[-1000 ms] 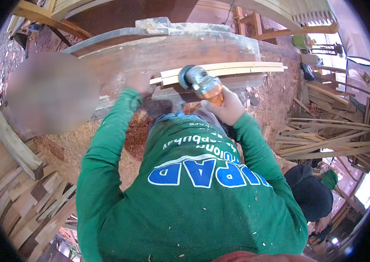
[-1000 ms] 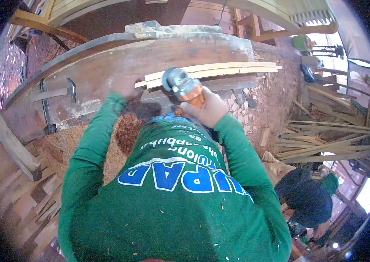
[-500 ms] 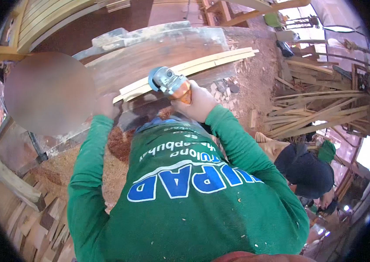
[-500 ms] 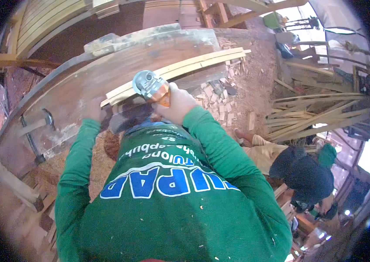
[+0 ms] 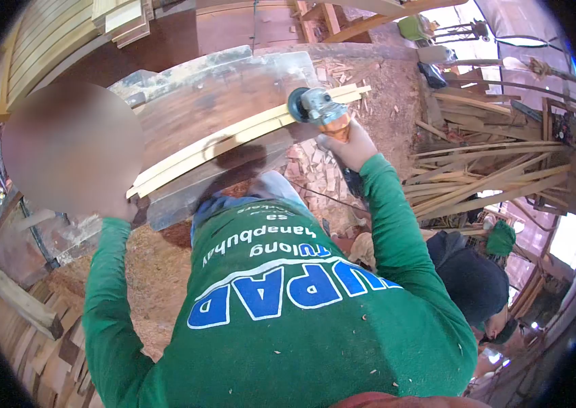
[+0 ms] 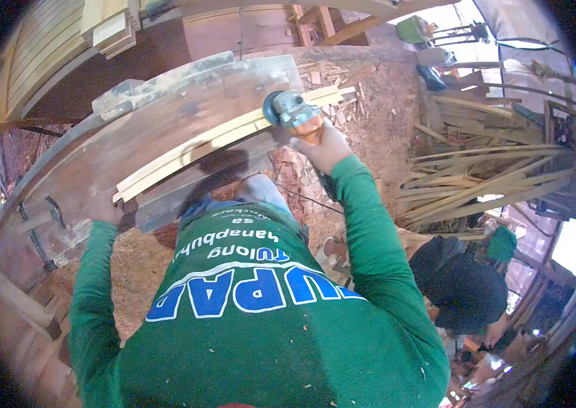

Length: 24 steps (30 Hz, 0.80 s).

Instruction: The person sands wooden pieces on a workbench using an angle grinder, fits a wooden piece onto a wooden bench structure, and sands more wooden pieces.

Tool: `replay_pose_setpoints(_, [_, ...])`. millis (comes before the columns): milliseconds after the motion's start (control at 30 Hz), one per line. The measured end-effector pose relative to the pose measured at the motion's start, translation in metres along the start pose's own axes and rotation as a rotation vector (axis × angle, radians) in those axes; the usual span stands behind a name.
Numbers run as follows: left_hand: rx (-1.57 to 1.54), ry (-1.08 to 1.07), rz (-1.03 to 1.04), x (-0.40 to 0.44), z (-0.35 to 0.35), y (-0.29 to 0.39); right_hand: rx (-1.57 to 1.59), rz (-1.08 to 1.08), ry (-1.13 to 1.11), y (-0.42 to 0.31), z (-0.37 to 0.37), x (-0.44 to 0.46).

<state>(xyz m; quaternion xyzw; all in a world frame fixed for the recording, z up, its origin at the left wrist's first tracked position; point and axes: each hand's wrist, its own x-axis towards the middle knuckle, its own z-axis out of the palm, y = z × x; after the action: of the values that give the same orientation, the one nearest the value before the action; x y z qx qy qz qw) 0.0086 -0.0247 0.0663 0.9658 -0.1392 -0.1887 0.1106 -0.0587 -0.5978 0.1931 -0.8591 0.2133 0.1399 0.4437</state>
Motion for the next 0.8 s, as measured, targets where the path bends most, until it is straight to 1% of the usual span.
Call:
replay_pose_setpoints(33, [0.006,-0.001,-0.003,0.0,0.003,-0.004,0.025,0.06,-0.001,0.016,-0.017,0.003])
replay_pose_setpoints(67, [0.011,-0.001,-0.007,0.0,0.003,-0.005,0.05,0.119,-0.003,0.007,-0.034,0.003])
replay_pose_setpoints(133, [0.066,-0.022,-0.025,-0.002,0.004,-0.004,0.088,0.134,-0.01,0.017,-0.065,0.005])
replay_pose_setpoints(200, [0.16,-0.055,-0.055,-0.003,0.005,-0.005,0.112,0.035,-0.019,0.044,-0.097,0.014])
replay_pose_setpoints(267, [0.195,0.044,0.019,-0.005,0.014,-0.013,0.071,0.114,-0.044,0.06,-0.111,0.02])
replay_pose_setpoints(300, [0.215,0.09,0.054,-0.006,0.014,-0.015,0.051,0.155,-0.06,0.055,-0.109,0.019])
replay_pose_setpoints(333, [0.195,0.068,0.028,-0.008,0.015,-0.016,0.094,0.11,-0.052,0.05,-0.099,0.018])
replay_pose_setpoints(433, [0.187,0.008,-0.04,-0.005,0.007,-0.007,-0.081,0.167,-0.142,0.02,-0.062,0.016])
replay_pose_setpoints(467, [0.212,-0.014,-0.056,-0.005,0.007,-0.007,-0.065,0.17,-0.151,0.011,-0.046,0.013])
replay_pose_setpoints(533, [0.065,0.012,-0.031,-0.004,0.011,-0.011,-0.109,0.073,-0.19,-0.023,-0.01,-0.003])
replay_pose_setpoints(567, [0.043,0.019,-0.024,-0.005,0.005,-0.005,-0.132,0.023,-0.209,-0.036,0.008,-0.008])
replay_pose_setpoints(600, [0.019,0.028,-0.018,-0.006,-0.005,0.003,-0.13,-0.022,-0.22,-0.028,0.029,-0.007])
replay_pose_setpoints(700, [-0.083,-0.031,-0.031,-0.008,-0.019,0.01,-0.075,-0.105,-0.281,-0.067,0.083,-0.023])
replay_pose_setpoints(733, [-0.096,-0.054,-0.038,-0.009,-0.028,0.016,-0.097,-0.08,-0.325,-0.086,0.092,-0.03])
replay_pose_setpoints(800, [-0.11,-0.08,-0.031,-0.009,-0.028,0.017,-0.175,-0.125,-0.305,-0.107,0.123,-0.038])
